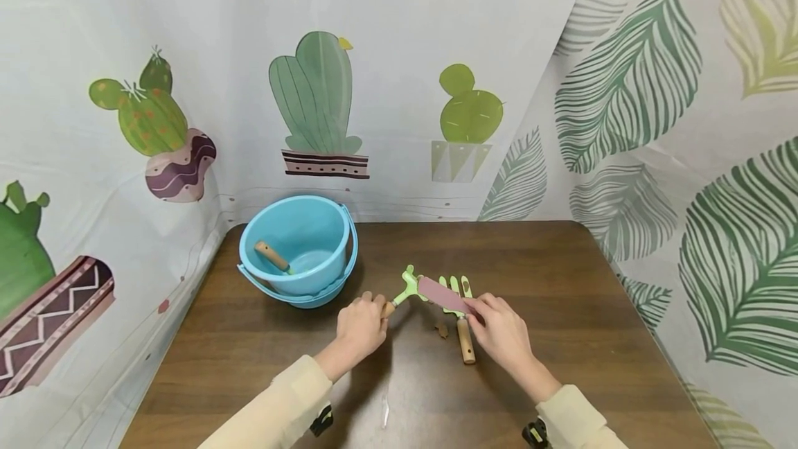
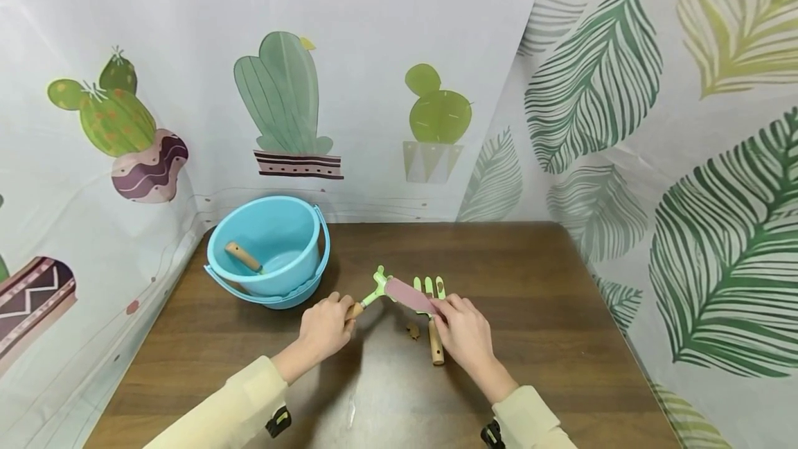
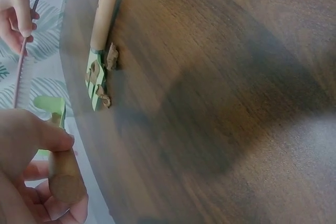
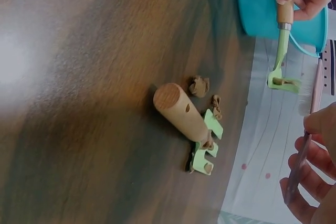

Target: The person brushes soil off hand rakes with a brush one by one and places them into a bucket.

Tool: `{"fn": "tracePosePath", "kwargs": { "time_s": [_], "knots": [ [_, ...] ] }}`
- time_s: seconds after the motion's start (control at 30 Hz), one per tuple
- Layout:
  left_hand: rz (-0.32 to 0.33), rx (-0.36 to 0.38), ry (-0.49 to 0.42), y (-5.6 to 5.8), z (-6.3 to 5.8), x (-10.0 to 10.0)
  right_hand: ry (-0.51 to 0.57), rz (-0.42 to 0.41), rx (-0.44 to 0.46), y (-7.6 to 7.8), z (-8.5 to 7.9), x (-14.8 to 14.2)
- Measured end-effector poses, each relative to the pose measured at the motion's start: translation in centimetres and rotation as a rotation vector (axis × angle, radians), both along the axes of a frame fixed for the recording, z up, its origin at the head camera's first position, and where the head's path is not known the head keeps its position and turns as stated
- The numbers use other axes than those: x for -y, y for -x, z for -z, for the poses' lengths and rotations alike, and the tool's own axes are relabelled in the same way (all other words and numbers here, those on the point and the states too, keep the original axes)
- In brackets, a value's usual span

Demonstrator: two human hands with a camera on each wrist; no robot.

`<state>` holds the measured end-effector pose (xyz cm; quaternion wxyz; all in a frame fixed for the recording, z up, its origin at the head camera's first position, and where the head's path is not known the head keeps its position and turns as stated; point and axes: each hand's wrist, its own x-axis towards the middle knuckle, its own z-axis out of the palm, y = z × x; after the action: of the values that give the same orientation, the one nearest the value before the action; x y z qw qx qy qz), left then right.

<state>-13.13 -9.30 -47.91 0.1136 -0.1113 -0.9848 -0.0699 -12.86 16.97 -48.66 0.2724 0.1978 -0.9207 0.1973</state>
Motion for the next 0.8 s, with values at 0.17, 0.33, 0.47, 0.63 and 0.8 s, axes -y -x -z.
{"fn": "tracePosePath", "kwargs": {
  "time_s": [0.17, 0.33, 0.47, 0.63, 0.8],
  "knots": [
    [0.012, 0.006, 0.012, -0.1, -0.4, -0.2, -0.032, -0.005, -0.008, 0.2, -0.2, 0.6],
    [0.014, 0.019, 0.021, -0.2, -0.5, -0.5, -0.046, -0.005, -0.016, 0.3, -0.2, 1.0],
    [0.019, -0.003, 0.029, -0.4, -0.4, -0.7, -0.049, -0.008, -0.041, 0.3, -0.2, 1.2],
    [0.014, -0.003, 0.039, -0.5, -0.6, -0.9, -0.069, -0.002, -0.031, 0.2, -0.5, 1.5],
    [0.003, 0.001, 0.041, -0.4, -0.6, -1.0, -0.098, 0.001, -0.014, 0.0, -0.6, 1.9]
  ]
}}
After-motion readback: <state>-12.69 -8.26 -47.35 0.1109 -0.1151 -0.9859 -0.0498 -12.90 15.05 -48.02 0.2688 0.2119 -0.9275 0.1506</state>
